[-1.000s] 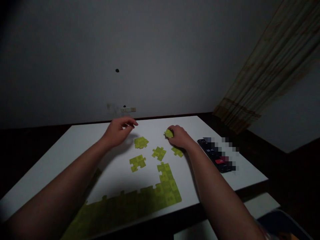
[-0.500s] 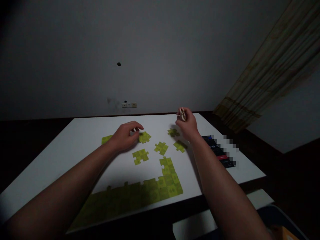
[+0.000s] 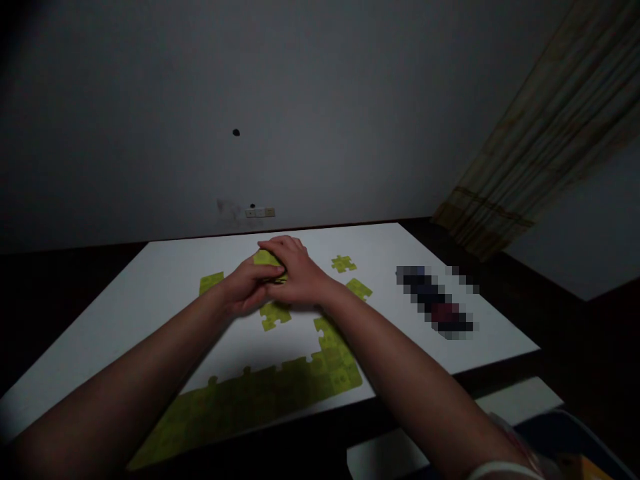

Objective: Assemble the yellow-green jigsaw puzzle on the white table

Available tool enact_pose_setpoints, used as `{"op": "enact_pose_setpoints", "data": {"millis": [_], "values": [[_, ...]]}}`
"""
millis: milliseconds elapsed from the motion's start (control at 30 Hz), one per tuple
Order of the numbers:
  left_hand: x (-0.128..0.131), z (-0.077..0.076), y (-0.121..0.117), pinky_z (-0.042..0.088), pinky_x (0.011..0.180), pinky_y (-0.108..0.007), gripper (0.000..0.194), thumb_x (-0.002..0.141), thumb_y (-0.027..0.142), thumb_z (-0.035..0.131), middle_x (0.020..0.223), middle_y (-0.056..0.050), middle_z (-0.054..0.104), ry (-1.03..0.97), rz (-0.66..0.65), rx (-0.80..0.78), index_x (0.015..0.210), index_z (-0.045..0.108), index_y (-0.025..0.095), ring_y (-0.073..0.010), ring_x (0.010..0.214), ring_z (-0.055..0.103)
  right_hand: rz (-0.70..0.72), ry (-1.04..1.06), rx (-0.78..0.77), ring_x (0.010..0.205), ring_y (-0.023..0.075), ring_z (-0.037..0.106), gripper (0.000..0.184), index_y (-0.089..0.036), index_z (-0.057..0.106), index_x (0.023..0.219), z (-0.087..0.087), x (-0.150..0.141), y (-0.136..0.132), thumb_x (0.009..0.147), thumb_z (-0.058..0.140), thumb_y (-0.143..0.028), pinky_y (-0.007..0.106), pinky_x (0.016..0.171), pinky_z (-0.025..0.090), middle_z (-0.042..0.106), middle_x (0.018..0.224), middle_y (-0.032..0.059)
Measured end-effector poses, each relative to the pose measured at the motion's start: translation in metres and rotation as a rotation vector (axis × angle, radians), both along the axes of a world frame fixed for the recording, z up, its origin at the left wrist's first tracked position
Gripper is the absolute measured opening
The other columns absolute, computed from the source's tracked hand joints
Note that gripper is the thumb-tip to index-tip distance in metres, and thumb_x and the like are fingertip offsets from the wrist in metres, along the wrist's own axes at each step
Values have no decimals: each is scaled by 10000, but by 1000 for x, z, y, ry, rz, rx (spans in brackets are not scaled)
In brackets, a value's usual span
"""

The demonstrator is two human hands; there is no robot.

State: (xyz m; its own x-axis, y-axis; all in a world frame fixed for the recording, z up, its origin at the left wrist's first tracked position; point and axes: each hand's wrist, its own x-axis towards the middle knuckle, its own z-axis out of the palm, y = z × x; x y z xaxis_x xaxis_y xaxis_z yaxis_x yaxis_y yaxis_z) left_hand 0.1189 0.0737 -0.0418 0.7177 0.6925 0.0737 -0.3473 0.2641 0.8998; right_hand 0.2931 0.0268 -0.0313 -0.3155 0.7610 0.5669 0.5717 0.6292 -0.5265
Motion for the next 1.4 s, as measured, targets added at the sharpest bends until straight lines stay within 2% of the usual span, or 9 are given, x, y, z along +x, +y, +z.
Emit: {"op": "enact_pose_setpoints", "data": {"millis": [100, 167, 300, 433, 700, 867, 1033, 1267, 1400], "values": [[-7, 5, 7, 667, 1031, -458, 652, 750, 88, 869, 1309, -143, 817, -4, -4, -123, 1365, 698, 226, -289, 1092, 826, -15, 23, -38, 1497, 361, 597, 778, -405, 578, 1661, 6, 39, 0, 921, 782, -277, 605, 1267, 489, 656, 1610, 75], [-12, 9, 9, 657, 1092, -534, 710, 777, 89, 820, 1446, -178, 783, 1, -56, -169, 1452, 662, 242, -336, 1187, 828, -211, -6, -72, 1430, 361, 650, 589, -370, 688, 1552, 6, 76, -1, 971, 715, -277, 614, 1252, 498, 721, 1525, 84], [-17, 14, 8, 660, 1113, -552, 621, 790, 78, 818, 1612, -224, 693, 30, -66, -156, 1380, 672, 203, -394, 1328, 792, -636, -278, -340, 1358, 513, 654, 544, -248, 843, 1250, -15, 144, -3, 724, 964, -303, 703, 1201, 509, 779, 1313, 206], [-16, 12, 6, 715, 930, -424, 530, 807, 94, 906, 1552, -249, 722, 89, -7, -84, 1273, 668, 179, -364, 1223, 833, -678, -332, -448, 1208, 487, 704, 405, -266, 835, 982, -37, 171, 0, 664, 1022, -433, 693, 1084, 581, 783, 1142, 206], [-11, 8, 7, 641, 663, -293, 775, 735, 146, 1006, 1213, -142, 820, 118, 82, 37, 1430, 665, 189, -259, 942, 843, -485, -118, -471, 916, 271, 749, 408, -259, 750, 1162, -33, 138, 6, 777, 885, -257, 412, 869, 623, 811, 1052, 73], [-9, 4, 12, 632, 629, -288, 770, 665, 182, 1046, 1043, -71, 798, 140, 168, 72, 1365, 728, 159, -175, 796, 764, -579, -137, -343, 1268, 385, 735, 646, -251, 772, 1383, -31, 138, 5, 751, 869, -160, 532, 1140, 589, 789, 1361, 153], [-9, 7, 13, 603, 596, -288, 693, 676, 216, 1069, 996, -76, 803, 153, 240, 87, 1292, 756, 166, -178, 773, 754, -671, -99, -308, 1425, 420, 664, 366, -208, 853, 1232, -26, 141, 6, 895, 716, -169, 596, 1279, 484, 790, 1408, 187], [-6, 4, 12, 573, 578, -309, 466, 709, 325, 1069, 934, -99, 796, 241, 213, 222, 1020, 764, 158, -182, 728, 721, -184, 357, -368, 1033, 281, 782, 389, -266, 815, 1220, -12, 74, 3, 955, 806, -550, 466, 961, 637, 837, 1166, 103], [-6, -1, 12, 567, 593, -293, 432, 727, 323, 1054, 928, -71, 770, 224, 168, 255, 1013, 765, 178, -157, 722, 693, -95, 360, -469, 781, 225, 703, 325, -258, 792, 920, -17, 46, -1, 881, 896, -563, 393, 749, 583, 758, 844, 51]]}}
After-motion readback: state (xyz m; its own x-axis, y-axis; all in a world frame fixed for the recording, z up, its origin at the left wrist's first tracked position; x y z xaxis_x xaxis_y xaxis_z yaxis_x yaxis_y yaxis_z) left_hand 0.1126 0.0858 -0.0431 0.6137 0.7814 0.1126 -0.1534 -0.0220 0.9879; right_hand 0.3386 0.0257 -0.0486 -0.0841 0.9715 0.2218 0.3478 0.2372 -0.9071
